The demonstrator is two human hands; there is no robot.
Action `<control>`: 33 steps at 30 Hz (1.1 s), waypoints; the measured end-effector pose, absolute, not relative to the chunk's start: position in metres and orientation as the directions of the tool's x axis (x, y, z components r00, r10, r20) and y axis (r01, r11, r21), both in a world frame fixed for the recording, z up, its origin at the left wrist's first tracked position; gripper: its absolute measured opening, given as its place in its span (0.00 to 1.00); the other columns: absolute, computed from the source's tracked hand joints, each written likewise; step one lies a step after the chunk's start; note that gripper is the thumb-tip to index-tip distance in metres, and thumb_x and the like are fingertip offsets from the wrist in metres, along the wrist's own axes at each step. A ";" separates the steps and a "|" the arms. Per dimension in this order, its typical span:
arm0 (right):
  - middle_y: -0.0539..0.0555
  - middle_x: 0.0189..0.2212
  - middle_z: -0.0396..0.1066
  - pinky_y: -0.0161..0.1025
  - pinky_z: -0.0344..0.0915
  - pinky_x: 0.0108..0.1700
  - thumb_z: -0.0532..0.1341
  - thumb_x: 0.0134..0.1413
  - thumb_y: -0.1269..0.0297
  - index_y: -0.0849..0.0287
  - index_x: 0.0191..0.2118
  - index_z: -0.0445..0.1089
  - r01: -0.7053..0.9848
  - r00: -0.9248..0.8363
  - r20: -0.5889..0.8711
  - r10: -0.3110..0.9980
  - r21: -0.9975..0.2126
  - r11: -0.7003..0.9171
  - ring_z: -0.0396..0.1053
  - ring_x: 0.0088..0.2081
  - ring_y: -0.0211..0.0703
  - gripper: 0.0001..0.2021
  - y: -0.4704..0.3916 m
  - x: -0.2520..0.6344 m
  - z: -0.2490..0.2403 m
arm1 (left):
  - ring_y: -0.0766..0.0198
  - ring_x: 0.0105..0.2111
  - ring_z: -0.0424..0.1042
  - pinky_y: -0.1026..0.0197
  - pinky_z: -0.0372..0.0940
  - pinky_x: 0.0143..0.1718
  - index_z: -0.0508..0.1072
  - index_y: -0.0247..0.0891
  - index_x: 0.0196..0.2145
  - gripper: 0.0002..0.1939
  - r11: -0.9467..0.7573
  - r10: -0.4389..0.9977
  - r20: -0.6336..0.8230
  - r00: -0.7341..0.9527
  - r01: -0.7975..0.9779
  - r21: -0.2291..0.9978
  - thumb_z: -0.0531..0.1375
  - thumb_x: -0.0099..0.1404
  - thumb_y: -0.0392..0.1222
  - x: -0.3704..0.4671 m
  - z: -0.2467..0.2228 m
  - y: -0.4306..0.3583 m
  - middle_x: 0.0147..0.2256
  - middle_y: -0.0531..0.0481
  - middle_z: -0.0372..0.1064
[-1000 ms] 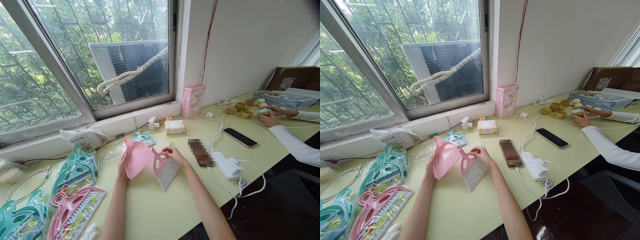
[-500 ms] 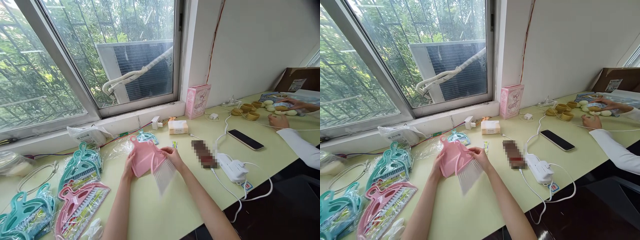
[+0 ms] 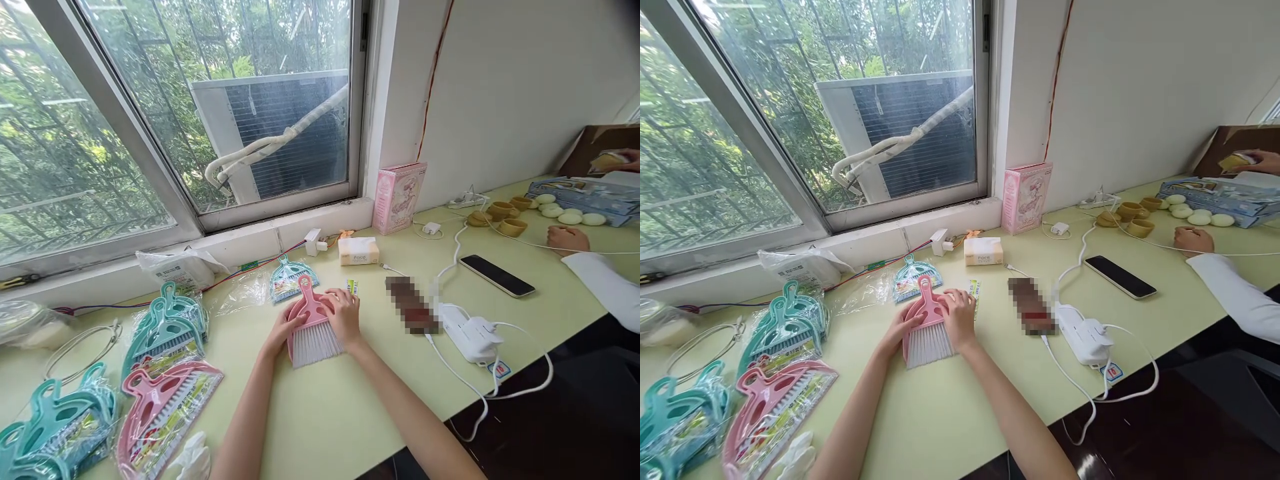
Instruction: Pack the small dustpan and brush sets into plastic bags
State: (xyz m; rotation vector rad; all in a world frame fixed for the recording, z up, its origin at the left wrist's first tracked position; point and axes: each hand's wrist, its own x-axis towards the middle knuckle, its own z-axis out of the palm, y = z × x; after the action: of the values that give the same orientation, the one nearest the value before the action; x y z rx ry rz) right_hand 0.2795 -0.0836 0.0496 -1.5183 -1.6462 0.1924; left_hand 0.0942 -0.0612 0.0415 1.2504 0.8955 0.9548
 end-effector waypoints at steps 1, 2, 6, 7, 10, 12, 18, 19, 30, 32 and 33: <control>0.56 0.51 0.72 0.50 0.52 0.58 0.59 0.61 0.62 0.53 0.44 0.74 0.729 0.139 0.464 0.875 -0.646 0.227 0.64 0.54 0.51 0.09 -0.082 0.281 0.048 | 0.47 0.55 0.67 0.54 0.63 0.53 0.70 0.40 0.57 0.32 0.064 0.937 -0.029 0.348 -0.089 0.994 0.68 0.57 0.49 0.094 0.042 -0.061 0.56 0.41 0.68; 0.57 0.53 0.71 0.50 0.53 0.58 0.60 0.60 0.60 0.53 0.47 0.73 0.695 0.162 0.425 0.891 -0.690 0.202 0.64 0.55 0.51 0.12 -0.079 0.284 0.047 | 0.47 0.55 0.68 0.54 0.63 0.52 0.70 0.40 0.57 0.31 0.063 0.939 -0.029 0.343 -0.089 0.994 0.67 0.57 0.50 0.094 0.043 -0.062 0.56 0.41 0.68; 0.57 0.47 0.75 0.44 0.63 0.49 0.59 0.58 0.51 0.56 0.50 0.73 0.310 -0.043 0.063 0.997 -0.948 0.073 0.71 0.47 0.49 0.19 -0.065 0.298 0.037 | 0.46 0.54 0.69 0.53 0.63 0.51 0.72 0.39 0.55 0.30 0.067 0.944 -0.039 0.326 -0.075 0.995 0.66 0.58 0.54 0.094 0.042 -0.061 0.54 0.42 0.71; 0.56 0.44 0.77 0.43 0.64 0.47 0.59 0.57 0.49 0.57 0.48 0.75 0.208 -0.122 0.006 0.993 -0.978 0.032 0.72 0.44 0.48 0.21 -0.062 0.301 0.034 | 0.46 0.54 0.69 0.53 0.63 0.51 0.73 0.39 0.55 0.30 0.067 0.944 -0.042 0.326 -0.065 0.996 0.65 0.58 0.55 0.093 0.041 -0.060 0.53 0.42 0.72; 0.56 0.39 0.78 0.42 0.65 0.44 0.61 0.52 0.45 0.60 0.44 0.77 0.064 -0.163 -0.035 0.986 -0.998 -0.024 0.73 0.42 0.48 0.24 -0.059 0.302 0.028 | 0.47 0.53 0.69 0.54 0.64 0.49 0.75 0.38 0.53 0.29 0.066 0.947 -0.053 0.316 -0.030 0.997 0.65 0.58 0.56 0.092 0.039 -0.058 0.50 0.44 0.73; 0.56 0.38 0.79 0.42 0.65 0.45 0.62 0.50 0.45 0.60 0.43 0.78 0.062 -0.106 -0.035 0.994 -0.998 -0.028 0.73 0.42 0.49 0.24 -0.059 0.300 0.026 | 0.48 0.51 0.70 0.56 0.64 0.47 0.76 0.38 0.52 0.29 0.076 0.949 -0.068 0.307 -0.015 0.997 0.65 0.57 0.57 0.091 0.038 -0.057 0.48 0.44 0.75; 0.56 0.36 0.79 0.42 0.66 0.44 0.63 0.49 0.46 0.60 0.42 0.79 0.093 -0.041 -0.010 0.999 -0.996 -0.006 0.73 0.40 0.49 0.23 -0.061 0.295 0.027 | 0.50 0.43 0.73 0.57 0.64 0.40 0.78 0.35 0.49 0.28 0.112 0.957 -0.099 0.274 -0.033 0.993 0.66 0.55 0.56 0.095 0.040 -0.058 0.39 0.43 0.76; 0.56 0.36 0.79 0.41 0.66 0.43 0.63 0.49 0.46 0.60 0.41 0.79 0.089 -0.033 -0.001 0.999 -0.996 0.002 0.73 0.40 0.48 0.22 -0.061 0.295 0.027 | 0.50 0.42 0.73 0.57 0.64 0.40 0.78 0.35 0.48 0.28 0.113 0.960 -0.099 0.263 -0.040 0.993 0.66 0.55 0.56 0.095 0.040 -0.058 0.38 0.44 0.76; 0.53 0.31 0.79 0.38 0.63 0.37 0.61 0.52 0.49 0.59 0.34 0.80 0.275 -0.019 0.061 0.998 -0.959 0.063 0.72 0.35 0.46 0.18 -0.061 0.297 0.024 | 0.47 0.41 0.74 0.55 0.64 0.40 0.82 0.34 0.37 0.24 0.064 0.982 -0.061 0.176 -0.010 0.998 0.68 0.51 0.58 0.098 0.032 -0.056 0.32 0.43 0.76; 0.52 0.32 0.79 0.38 0.63 0.37 0.60 0.53 0.50 0.58 0.35 0.80 0.305 -0.019 0.076 0.997 -0.949 0.078 0.72 0.35 0.46 0.17 -0.060 0.297 0.023 | 0.47 0.40 0.74 0.55 0.64 0.40 0.82 0.34 0.36 0.23 0.076 0.983 -0.073 0.166 -0.010 0.997 0.68 0.50 0.57 0.098 0.031 -0.056 0.33 0.43 0.77; 0.52 0.32 0.79 0.38 0.63 0.37 0.60 0.53 0.51 0.57 0.36 0.80 0.320 -0.018 0.084 0.996 -0.944 0.085 0.72 0.35 0.46 0.17 -0.060 0.297 0.022 | 0.48 0.40 0.74 0.55 0.64 0.40 0.82 0.34 0.35 0.23 0.082 0.984 -0.080 0.162 -0.007 0.997 0.68 0.50 0.56 0.099 0.031 -0.056 0.34 0.43 0.77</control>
State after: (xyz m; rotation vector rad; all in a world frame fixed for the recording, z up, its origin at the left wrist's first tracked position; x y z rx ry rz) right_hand 0.2974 -0.0601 0.0224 -1.3748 -1.4869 0.9751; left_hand 0.0986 -0.0559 0.0312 1.2119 1.1171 1.0379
